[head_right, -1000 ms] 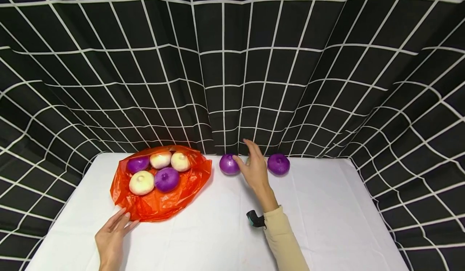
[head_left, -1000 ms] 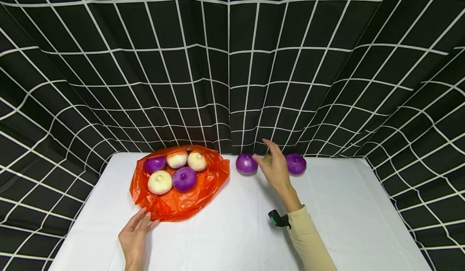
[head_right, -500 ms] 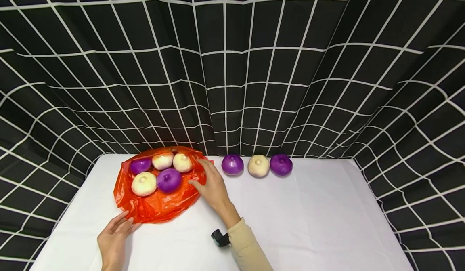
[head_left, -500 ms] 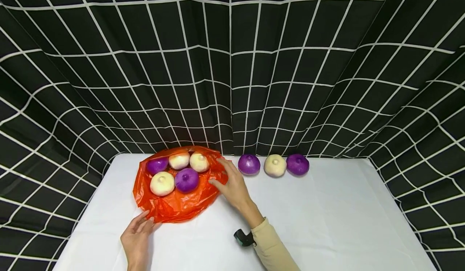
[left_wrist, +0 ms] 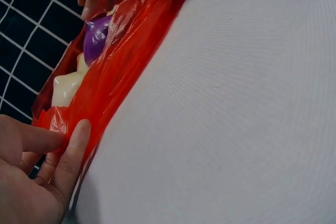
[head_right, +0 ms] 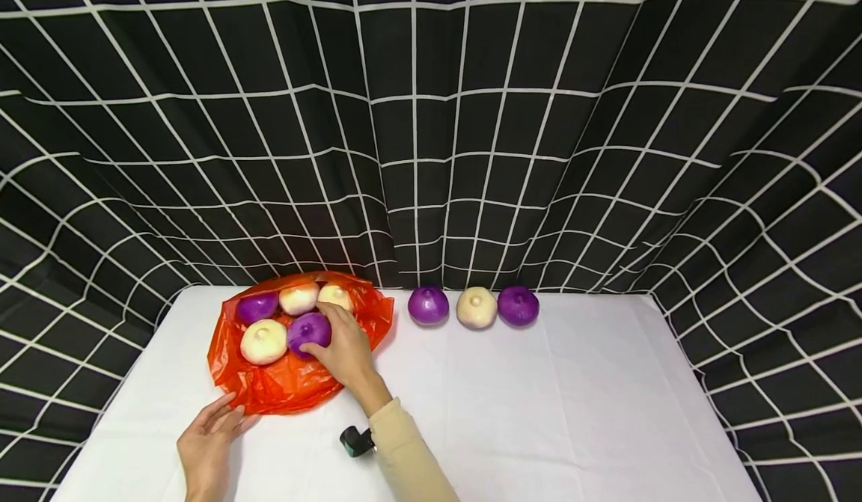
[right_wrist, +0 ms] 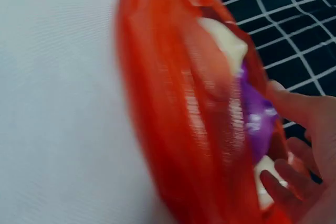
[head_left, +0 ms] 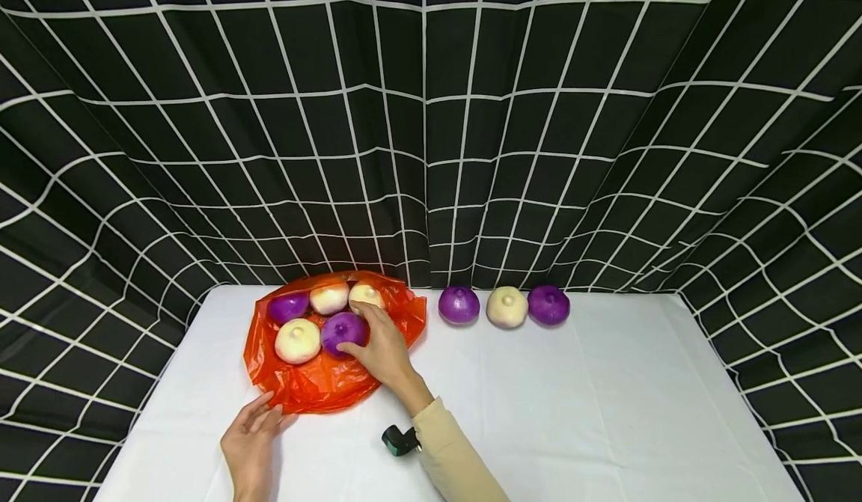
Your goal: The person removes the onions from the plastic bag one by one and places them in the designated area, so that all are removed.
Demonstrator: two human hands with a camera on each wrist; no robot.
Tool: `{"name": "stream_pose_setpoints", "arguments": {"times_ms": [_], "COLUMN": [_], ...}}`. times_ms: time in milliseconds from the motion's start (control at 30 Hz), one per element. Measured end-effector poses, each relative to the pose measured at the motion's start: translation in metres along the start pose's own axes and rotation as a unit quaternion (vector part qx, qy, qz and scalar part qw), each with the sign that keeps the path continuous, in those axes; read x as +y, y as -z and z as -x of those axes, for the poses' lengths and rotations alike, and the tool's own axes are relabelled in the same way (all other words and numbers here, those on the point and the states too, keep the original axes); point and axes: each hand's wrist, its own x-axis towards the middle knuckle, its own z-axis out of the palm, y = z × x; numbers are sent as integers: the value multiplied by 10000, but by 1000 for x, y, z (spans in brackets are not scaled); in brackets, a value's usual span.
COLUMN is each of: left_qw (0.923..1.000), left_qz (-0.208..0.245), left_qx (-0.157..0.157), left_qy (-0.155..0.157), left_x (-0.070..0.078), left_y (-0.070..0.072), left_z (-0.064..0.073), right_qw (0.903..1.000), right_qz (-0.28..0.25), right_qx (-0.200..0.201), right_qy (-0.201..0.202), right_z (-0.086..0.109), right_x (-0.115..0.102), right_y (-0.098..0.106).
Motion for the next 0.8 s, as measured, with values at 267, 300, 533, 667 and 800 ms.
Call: {"name": "stream_pose_setpoints", "arguments": {"times_ms": [267,300,533,667,800], "left_qw": [9999,9999,9992,9991,9993], "left_qz": [42,95,325,357,278], "left_qx": [60,67,-27,34,37], "left_qy": [-74,-82,-219,-228,-253], "left_x": [-3,-3,-4,-3,-4], "left_y": [-2,-3,-3,-4,-3], "left_z": [0,0,0,1,0], "right_qw": [9967,9965,9965,9972,9978], "right_qz": [811,835,682,501,436], "right_qx": [-39,-70,-272,-324,-297], "right_qy": [-28,-46,-392,-461,-398], "right_z": [4,4,6,6,7], "right_x": [6,6,4,3,1], "right_y": [-22,-23,-28,-29,-27]}}
